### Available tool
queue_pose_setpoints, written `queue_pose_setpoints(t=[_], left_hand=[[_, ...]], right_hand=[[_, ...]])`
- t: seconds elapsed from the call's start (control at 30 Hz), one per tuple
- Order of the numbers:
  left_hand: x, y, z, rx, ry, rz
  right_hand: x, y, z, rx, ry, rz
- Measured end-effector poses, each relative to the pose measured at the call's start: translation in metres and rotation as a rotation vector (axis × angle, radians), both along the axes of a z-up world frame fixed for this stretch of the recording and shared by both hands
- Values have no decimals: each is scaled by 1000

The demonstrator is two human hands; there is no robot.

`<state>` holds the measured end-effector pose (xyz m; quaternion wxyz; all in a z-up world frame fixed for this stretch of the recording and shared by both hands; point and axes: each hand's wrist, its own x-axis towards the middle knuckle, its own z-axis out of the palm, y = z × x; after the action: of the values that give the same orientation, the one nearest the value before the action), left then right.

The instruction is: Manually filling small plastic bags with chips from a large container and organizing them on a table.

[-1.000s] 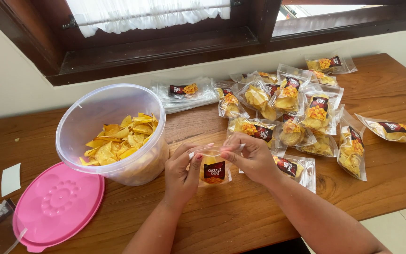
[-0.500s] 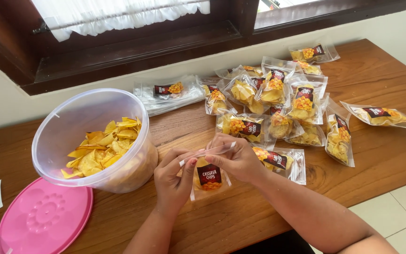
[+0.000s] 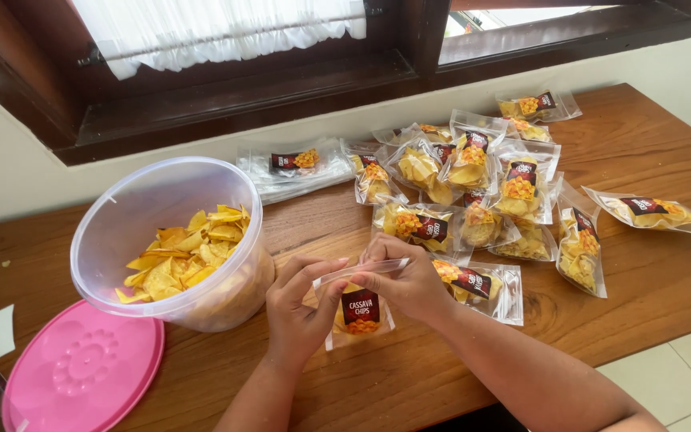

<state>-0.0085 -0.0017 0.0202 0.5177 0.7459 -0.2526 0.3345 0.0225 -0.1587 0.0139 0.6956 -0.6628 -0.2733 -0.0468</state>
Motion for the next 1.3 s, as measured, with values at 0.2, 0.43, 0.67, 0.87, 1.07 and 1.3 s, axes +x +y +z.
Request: queue_pose_setpoints(t=[0.2,0.43,0.67,0.87,1.07,1.3], left_hand=[[4,2,-6,-117,141,-28],[3,2,2,-66,101,4],[11,6,-10,-109,229,-72],[13,8,-11,-125,187,-35],[15,9,-15,-94,301,-82],[7,4,-4,-108,251,14]], right_hand=[[-2,0,4,-122,25,-6],[-5,3,9,-92,-168,-87],[5,-4,1,-205,24,-64],[11,-12,1,-194,-30,-63],[14,-12,-2,-148,-41,-135],[10,-5,1,-248,221,-135]])
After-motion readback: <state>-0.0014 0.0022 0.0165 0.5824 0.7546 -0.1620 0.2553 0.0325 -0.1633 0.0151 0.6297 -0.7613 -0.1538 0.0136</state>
